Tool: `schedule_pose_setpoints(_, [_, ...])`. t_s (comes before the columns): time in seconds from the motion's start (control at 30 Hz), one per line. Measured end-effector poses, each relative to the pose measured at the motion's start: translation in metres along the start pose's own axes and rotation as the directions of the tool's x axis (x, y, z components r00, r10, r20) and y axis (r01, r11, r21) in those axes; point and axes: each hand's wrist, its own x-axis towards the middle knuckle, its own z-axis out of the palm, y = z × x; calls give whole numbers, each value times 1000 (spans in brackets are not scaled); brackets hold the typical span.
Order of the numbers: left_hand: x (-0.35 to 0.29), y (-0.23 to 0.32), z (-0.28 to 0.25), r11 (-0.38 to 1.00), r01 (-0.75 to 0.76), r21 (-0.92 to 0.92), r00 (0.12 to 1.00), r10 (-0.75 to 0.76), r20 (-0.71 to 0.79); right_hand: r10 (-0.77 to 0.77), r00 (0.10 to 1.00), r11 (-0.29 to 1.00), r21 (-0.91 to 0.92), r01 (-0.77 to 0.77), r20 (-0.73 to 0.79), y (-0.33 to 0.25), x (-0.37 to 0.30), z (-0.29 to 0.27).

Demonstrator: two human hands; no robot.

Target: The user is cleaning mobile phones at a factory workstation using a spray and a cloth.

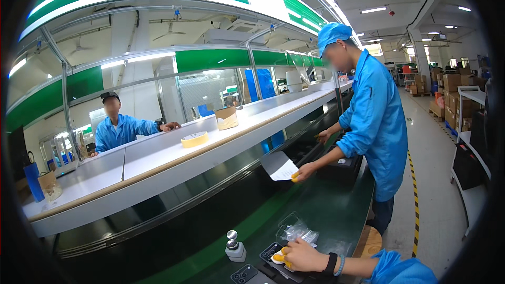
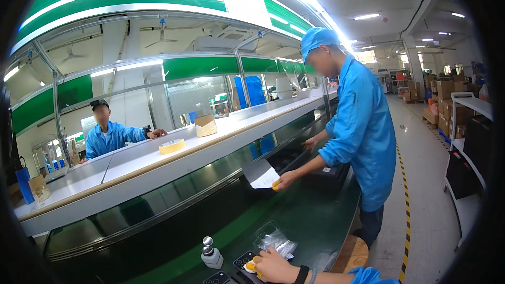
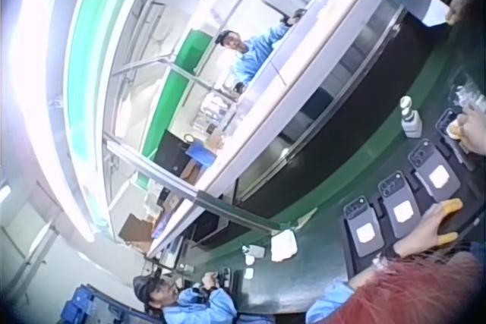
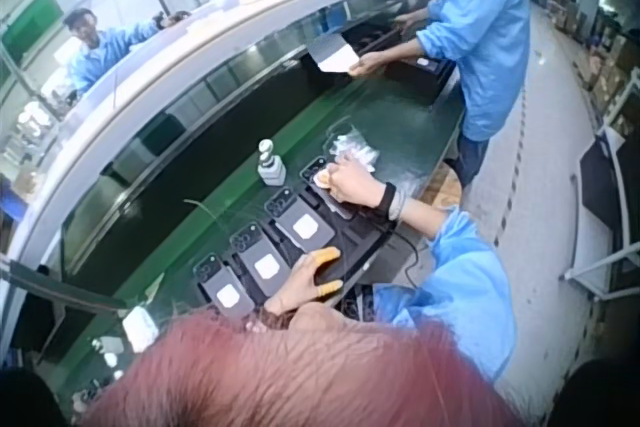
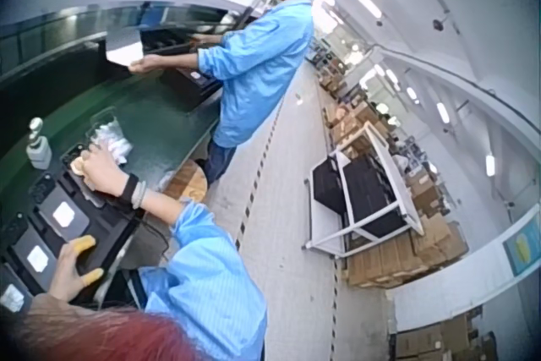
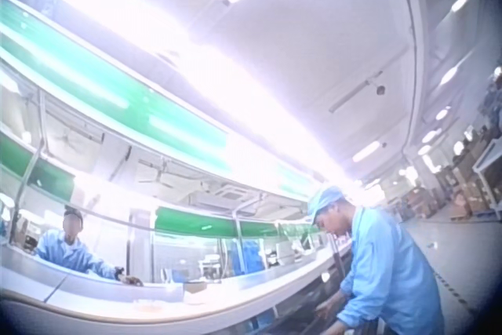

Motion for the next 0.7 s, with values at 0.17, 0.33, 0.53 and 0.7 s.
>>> schedule_pose_setpoints(0.17, [0, 2, -1, 1000, -2, 0, 1000, 2, -4, 89, 996, 995, 46, -89, 9, 7, -1, 4])
schedule_pose_setpoints(0.33, [1, 6, -3, 1000, 9, -14, 1000, -9, 6, 13, 997, 993, 118, -4, -79, 13, -1, 12])
schedule_pose_setpoints(0.53, [0, 6, -4, 1000, 12, 3, 1000, -12, 16, -25, 986, 993, 113, 44, -166, 3, 8, 14])
schedule_pose_setpoints(0.7, [-1, 5, -3, 1000, -5, 18, 1000, 5, -3, -35, 998, 998, 51, 37, -44, 2, 1, 9])
